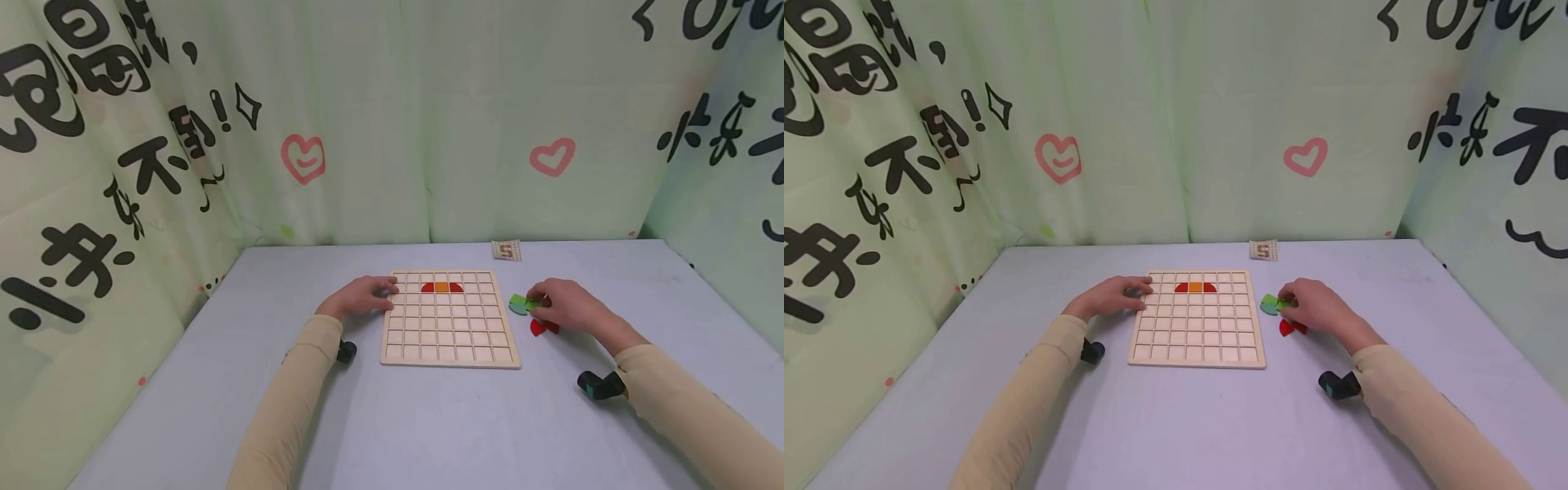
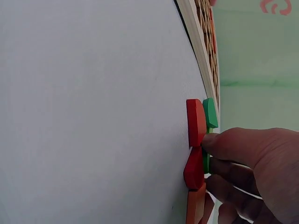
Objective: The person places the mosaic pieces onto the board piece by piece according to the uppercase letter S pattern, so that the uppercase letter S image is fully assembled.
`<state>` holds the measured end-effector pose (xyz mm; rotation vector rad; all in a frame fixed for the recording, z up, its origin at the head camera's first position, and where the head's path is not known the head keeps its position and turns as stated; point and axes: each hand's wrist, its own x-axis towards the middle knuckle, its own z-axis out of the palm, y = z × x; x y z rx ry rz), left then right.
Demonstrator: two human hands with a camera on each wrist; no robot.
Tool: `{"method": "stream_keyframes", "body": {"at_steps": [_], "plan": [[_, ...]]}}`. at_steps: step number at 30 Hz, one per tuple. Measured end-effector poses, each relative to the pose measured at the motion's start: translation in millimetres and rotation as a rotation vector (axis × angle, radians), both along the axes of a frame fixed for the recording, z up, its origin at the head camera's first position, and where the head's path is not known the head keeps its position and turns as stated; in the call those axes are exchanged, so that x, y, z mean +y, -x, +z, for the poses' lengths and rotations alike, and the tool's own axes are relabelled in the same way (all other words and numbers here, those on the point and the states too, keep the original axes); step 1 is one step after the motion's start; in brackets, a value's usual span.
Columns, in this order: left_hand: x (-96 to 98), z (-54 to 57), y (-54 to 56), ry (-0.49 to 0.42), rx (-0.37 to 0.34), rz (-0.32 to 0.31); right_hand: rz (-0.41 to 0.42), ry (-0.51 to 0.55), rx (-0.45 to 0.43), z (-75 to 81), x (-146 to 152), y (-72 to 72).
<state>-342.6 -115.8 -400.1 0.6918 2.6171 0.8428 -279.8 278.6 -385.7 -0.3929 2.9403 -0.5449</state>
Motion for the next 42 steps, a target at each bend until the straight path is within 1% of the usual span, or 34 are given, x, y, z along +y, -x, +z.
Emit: {"method": "stream_keyframes", "body": {"at_steps": [7,13,20,23,27,33,42], "plan": [[0.5,-0.6,-1.6,0.001,-0.019,0.019,-0.01,-0.012,0.035,-2.9,1.7,-1.2],[1.2,1.5,-2.3,0.007,-0.01,0.019,-0.037,0.021,0.078,-3.8,1.9,-1.6],[1.2,1.5,-1.4,0.014,-0.009,0.012,-0.047,0.062,0.046,1.6,-5.4,-1.1],[1.3,2.6,-2.3,0.018,-0.005,0.013,-0.037,0.075,0.046,3.4,-11.1,-1.4],[1.5,3.8,-3.9,0.018,-0.005,0.017,-0.014,0.095,0.074,4.6,-19.2,-2.0],[0.6,2.2,-3.5,0.011,-0.002,0.017,0.032,0.117,0.113,5.5,-32.1,-0.8],[0.2,1.6,-3.1,0.013,0.008,0.007,0.117,0.174,0.097,4.4,-54.3,5.8]]}}
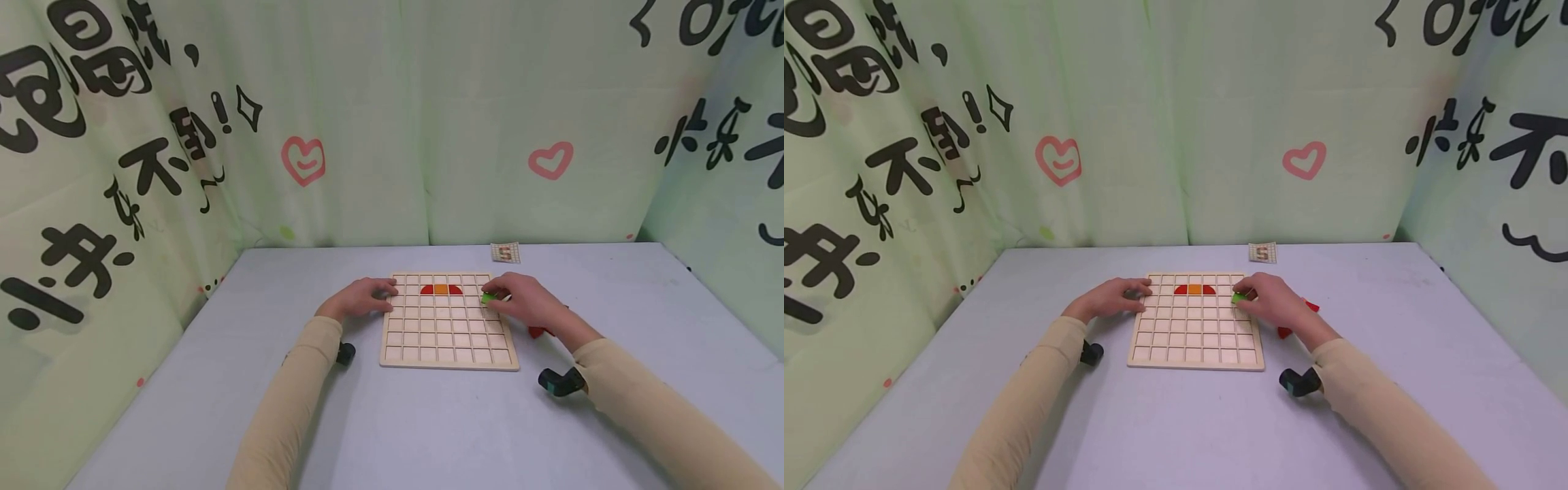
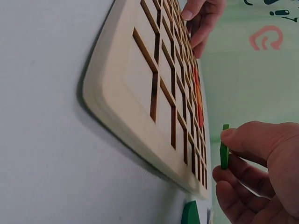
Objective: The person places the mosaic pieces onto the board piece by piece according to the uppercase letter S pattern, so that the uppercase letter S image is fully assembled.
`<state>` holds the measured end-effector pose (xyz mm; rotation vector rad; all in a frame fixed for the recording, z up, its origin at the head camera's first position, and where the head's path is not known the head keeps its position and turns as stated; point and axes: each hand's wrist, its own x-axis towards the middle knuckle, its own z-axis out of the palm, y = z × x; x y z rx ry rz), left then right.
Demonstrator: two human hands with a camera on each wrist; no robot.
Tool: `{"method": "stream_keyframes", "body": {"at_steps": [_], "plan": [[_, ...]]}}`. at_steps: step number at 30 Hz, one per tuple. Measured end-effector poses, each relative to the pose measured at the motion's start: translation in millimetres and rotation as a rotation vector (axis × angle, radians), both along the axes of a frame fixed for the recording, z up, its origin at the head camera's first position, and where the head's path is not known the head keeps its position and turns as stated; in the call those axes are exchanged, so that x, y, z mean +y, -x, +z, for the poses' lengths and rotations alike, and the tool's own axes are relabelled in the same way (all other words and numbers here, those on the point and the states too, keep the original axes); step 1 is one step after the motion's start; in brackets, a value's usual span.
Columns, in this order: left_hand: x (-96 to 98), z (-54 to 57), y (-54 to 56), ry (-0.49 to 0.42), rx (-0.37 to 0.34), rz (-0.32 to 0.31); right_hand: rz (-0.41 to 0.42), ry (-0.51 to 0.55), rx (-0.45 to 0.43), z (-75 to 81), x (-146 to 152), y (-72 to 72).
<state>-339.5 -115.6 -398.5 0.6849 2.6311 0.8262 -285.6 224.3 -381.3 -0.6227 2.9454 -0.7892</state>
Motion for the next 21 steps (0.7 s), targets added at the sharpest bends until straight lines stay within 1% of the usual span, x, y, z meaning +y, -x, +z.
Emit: {"method": "stream_keyframes", "body": {"at_steps": [5,9,15,19,21], "plan": [[-0.2,-0.9,0.8,-0.007,-0.006,0.003,0.044,0.015,0.004,-1.6,-15.2,3.5],[-0.3,-1.0,2.2,-0.008,-0.009,0.008,0.062,0.032,-0.008,-2.3,-28.1,5.9],[-0.4,-0.4,2.3,-0.009,-0.004,0.004,0.117,0.034,0.024,-5.4,-47.1,12.4],[-0.4,-0.8,1.4,-0.011,-0.004,0.003,0.141,0.045,0.024,-7.8,-58.6,16.1],[-0.6,-0.9,1.1,-0.016,-0.006,0.006,0.138,0.041,0.021,-8.1,-63.5,17.4]]}}
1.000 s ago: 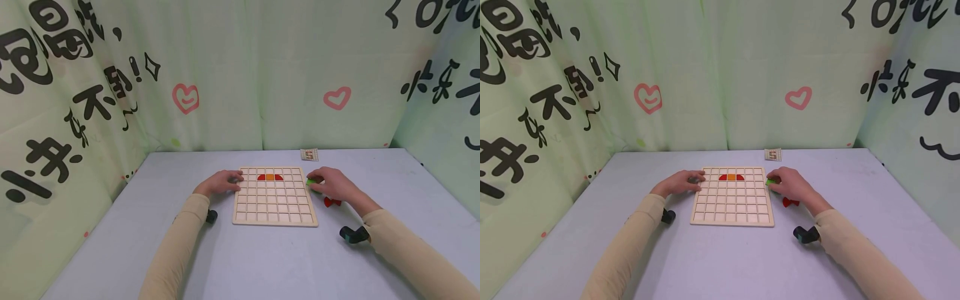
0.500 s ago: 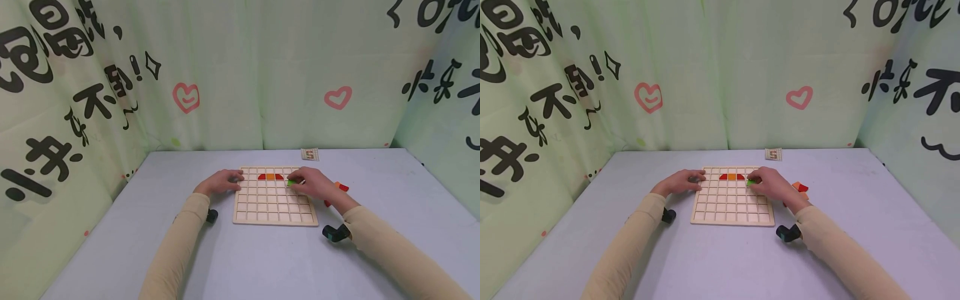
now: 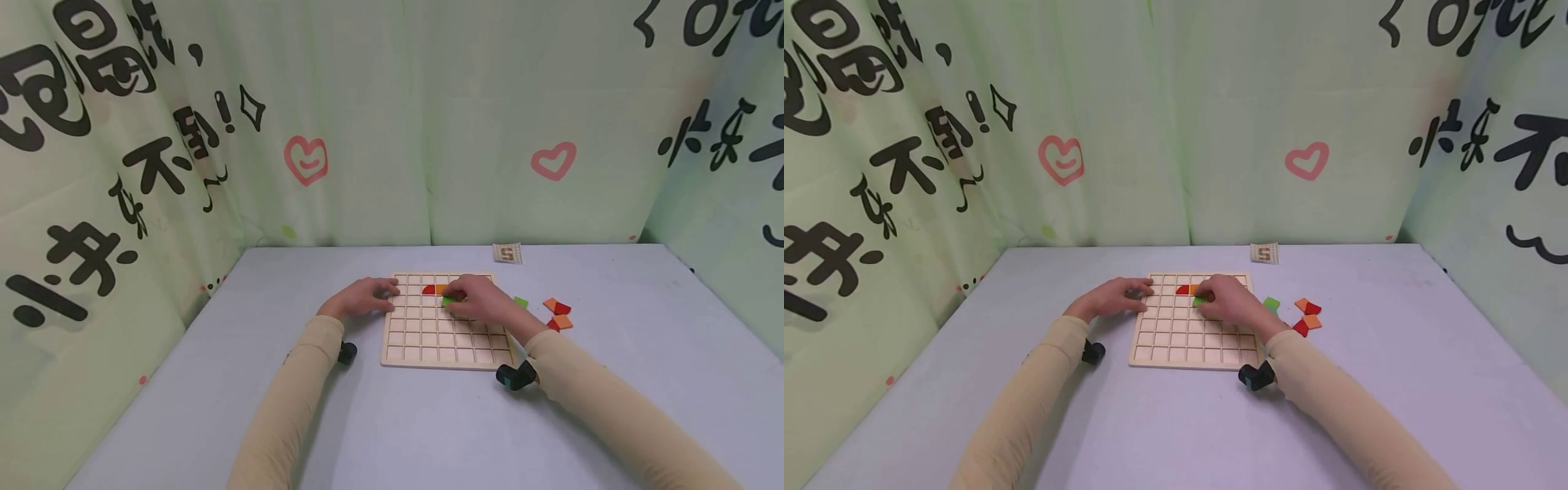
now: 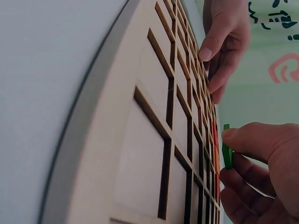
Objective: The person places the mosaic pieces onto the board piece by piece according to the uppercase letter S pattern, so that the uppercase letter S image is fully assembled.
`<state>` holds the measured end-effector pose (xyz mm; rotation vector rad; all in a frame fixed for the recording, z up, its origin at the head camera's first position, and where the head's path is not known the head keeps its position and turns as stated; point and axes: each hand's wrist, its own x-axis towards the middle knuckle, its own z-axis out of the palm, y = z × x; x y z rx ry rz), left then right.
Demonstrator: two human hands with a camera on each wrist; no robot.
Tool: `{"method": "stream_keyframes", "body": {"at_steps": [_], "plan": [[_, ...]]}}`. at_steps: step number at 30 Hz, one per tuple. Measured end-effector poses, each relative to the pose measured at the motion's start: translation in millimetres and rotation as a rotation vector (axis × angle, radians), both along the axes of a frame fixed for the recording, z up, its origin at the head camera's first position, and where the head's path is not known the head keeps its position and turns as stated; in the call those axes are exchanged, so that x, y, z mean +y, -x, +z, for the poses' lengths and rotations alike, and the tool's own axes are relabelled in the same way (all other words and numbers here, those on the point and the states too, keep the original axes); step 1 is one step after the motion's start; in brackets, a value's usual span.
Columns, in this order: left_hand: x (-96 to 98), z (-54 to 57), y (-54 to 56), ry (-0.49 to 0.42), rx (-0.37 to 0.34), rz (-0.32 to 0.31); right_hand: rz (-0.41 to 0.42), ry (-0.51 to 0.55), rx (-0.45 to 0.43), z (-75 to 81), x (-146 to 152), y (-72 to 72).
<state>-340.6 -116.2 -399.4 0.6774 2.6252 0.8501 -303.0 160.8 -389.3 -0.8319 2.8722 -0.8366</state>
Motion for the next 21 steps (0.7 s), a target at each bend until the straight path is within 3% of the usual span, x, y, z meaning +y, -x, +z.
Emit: {"method": "stream_keyframes", "body": {"at_steps": [16,21], "plan": [[-0.8,0.8,0.8,0.008,0.006,-0.013,0.006,-0.038,-0.003,-2.5,-24.5,10.1],[-0.7,-0.8,2.3,0.005,0.008,-0.021,0.018,-0.054,0.046,-4.4,-30.1,9.9]]}}
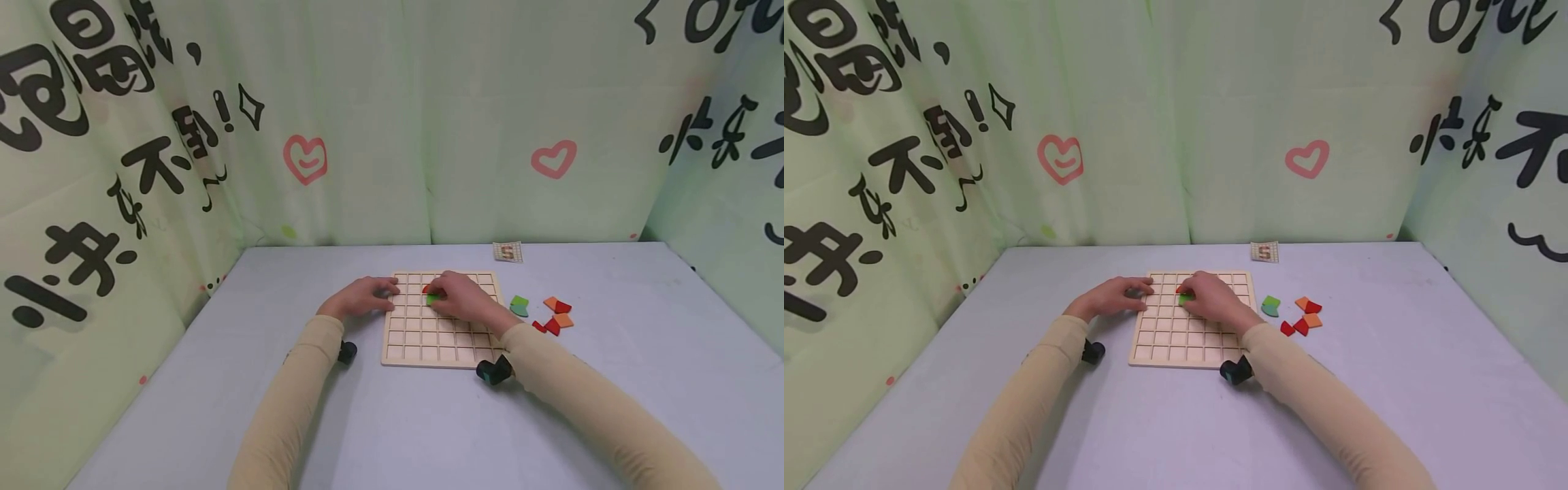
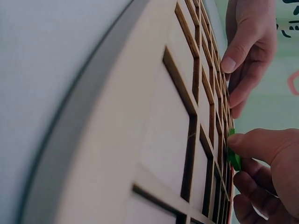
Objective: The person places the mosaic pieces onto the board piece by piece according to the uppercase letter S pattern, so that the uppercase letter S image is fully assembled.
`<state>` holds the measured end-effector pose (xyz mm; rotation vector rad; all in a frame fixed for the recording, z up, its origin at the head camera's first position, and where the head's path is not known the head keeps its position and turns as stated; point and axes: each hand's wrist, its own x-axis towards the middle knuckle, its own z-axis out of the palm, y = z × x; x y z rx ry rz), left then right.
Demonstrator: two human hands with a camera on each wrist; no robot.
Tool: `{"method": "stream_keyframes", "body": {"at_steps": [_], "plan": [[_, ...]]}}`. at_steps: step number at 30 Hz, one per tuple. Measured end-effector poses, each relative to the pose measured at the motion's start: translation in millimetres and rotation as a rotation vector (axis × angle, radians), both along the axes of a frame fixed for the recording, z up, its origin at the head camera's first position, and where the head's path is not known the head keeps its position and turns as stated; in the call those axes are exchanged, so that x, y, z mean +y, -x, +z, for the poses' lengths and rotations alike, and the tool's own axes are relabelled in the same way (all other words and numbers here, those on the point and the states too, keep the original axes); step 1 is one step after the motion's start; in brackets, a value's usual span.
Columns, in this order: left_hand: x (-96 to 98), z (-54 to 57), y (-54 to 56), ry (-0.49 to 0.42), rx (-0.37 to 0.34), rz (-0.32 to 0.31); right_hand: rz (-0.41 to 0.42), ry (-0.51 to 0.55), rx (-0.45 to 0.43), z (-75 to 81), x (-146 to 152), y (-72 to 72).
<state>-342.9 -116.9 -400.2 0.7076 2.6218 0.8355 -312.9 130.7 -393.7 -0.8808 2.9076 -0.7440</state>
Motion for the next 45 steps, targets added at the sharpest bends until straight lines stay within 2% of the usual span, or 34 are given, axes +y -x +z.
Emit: {"method": "stream_keyframes", "body": {"at_steps": [4,11,33,45], "plan": [[-0.1,0.5,-0.4,-0.006,0.005,-0.004,0.011,-0.028,0.039,-1.8,-2.9,1.7],[0.3,2.1,-1.1,-0.011,0.008,-0.003,-0.014,-0.041,0.017,-1.2,-6.8,4.2],[0.4,2.1,-0.6,-0.007,0.017,-0.012,-0.011,-0.048,0.026,-2.2,-9.5,6.8],[0.8,2.0,-3.0,0.0,-0.01,0.017,-0.019,-0.049,0.014,-4.4,-10.2,8.0]]}}
